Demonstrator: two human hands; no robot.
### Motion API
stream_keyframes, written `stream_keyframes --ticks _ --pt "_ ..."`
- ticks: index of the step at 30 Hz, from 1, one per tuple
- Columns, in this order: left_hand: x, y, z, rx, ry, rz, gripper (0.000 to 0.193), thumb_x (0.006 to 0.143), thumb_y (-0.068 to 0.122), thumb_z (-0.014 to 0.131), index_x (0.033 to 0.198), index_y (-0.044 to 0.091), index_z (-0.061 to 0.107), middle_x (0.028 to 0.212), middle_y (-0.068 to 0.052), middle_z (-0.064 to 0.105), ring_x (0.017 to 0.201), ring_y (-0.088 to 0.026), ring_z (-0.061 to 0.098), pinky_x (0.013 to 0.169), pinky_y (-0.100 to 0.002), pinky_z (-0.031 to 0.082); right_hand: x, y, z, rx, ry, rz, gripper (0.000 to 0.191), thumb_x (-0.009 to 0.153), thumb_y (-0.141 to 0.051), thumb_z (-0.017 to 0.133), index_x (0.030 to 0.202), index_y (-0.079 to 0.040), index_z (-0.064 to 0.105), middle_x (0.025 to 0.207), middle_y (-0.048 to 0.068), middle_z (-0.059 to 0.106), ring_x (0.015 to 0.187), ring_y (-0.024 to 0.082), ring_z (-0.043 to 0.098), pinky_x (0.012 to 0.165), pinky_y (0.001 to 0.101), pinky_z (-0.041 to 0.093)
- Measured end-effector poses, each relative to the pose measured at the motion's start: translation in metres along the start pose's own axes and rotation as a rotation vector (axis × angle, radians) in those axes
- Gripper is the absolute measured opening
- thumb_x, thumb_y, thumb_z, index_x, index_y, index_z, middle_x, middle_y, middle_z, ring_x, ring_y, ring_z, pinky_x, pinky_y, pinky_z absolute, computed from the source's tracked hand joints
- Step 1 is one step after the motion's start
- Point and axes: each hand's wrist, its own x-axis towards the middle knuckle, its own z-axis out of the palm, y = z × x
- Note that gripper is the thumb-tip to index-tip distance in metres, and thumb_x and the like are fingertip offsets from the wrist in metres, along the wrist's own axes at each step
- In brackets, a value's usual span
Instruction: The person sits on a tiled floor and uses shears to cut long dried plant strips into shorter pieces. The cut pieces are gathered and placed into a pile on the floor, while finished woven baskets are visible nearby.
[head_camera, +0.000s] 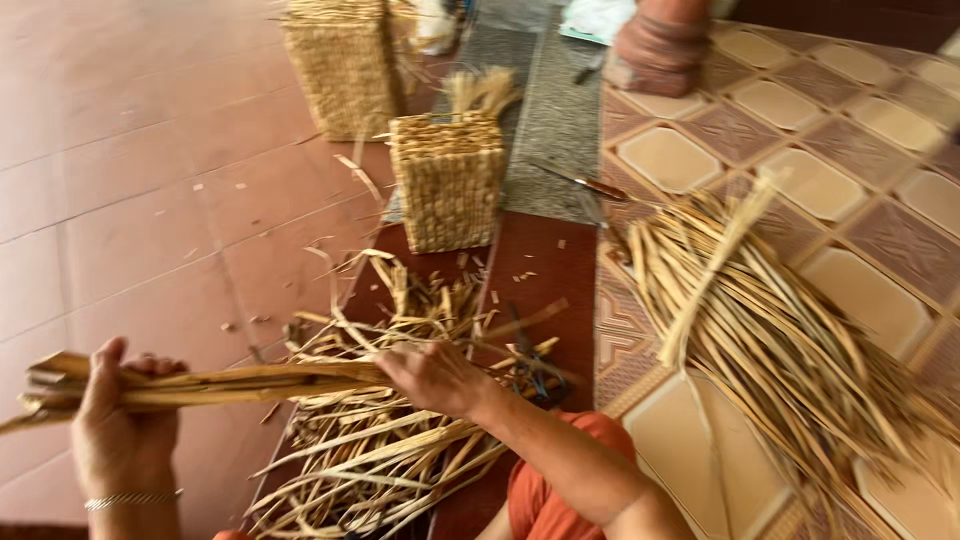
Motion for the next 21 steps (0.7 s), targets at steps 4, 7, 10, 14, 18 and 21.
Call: stream_keyframes --ticks 4,7,10,14,18,21 --pt "0.028 0.005 -0.017 -0.013 0.097 -0.042 0.041 0.111 0.019 0.067 0.146 0.005 0.05 0.133 -0.013 0.069 0.119 -0.027 0.071 0.113 -0.049 0.048 -0.001 0.026 -0.02 -0.176 0.001 -0.046 0.02 0.112 -0.008 0.055 0.092 -0.006 0.053 0.062 -0.001 0.04 0.047 0.008 0.038 0.038 0.0234 0.032" --pt "0.033 -0.002 0.008 0.253 0.084 0.021 0.064 0.097 0.019 0.075 0.15 0.007 0.042 0.135 -0.012 0.067 0.118 -0.025 0.07 0.109 -0.046 0.047 0.0 0.036 -0.029 -0.323 -0.034 -0.121 0.025 0.109 -0.009 0.056 0.084 -0.01 0.052 0.058 -0.002 0.04 0.044 0.007 0.038 0.034 0.0233 0.031" --pt "0.004 -0.057 0.058 0.786 -0.28 -0.064 0.087 0.084 0.019 0.083 0.155 0.008 0.034 0.136 -0.012 0.065 0.117 -0.023 0.069 0.106 -0.044 0.046 -0.001 0.034 -0.027 -0.349 -0.112 -0.175 0.031 0.106 -0.018 0.06 0.077 -0.01 0.054 0.054 -0.002 0.043 0.041 0.007 0.038 0.03 0.0254 0.032" --pt "-0.053 -0.138 0.112 1.186 -0.918 -0.111 0.119 0.067 0.018 0.095 0.162 0.01 0.024 0.138 -0.011 0.063 0.117 -0.02 0.067 0.101 -0.04 0.045 -0.007 0.03 -0.022 -0.37 -0.12 -0.272 0.03 0.105 -0.016 0.061 0.076 -0.008 0.056 0.061 0.0 0.051 0.048 0.007 0.042 0.036 0.0246 0.036" --pt "-0.058 -0.16 0.123 1.295 -0.87 -0.467 0.093 0.083 0.019 0.077 0.163 0.02 0.029 0.089 -0.006 0.079 0.077 -0.017 0.075 0.07 -0.029 0.065 -0.001 0.033 -0.038 -0.324 -0.164 -0.216 0.029 0.107 -0.005 0.067 0.079 -0.01 0.061 0.071 0.001 0.058 0.058 0.007 0.051 0.046 0.0226 0.042" --pt "-0.052 -0.167 0.116 1.347 -0.853 -0.306 0.044 0.093 0.022 0.07 0.135 0.014 0.063 0.079 -0.004 0.074 0.065 -0.015 0.066 0.06 -0.033 0.056 0.013 0.046 -0.069 -0.34 0.085 -0.144 0.012 0.099 -0.01 0.077 0.095 -0.009 0.066 0.092 0.004 0.064 0.089 0.017 0.062 0.078 0.032 0.053"
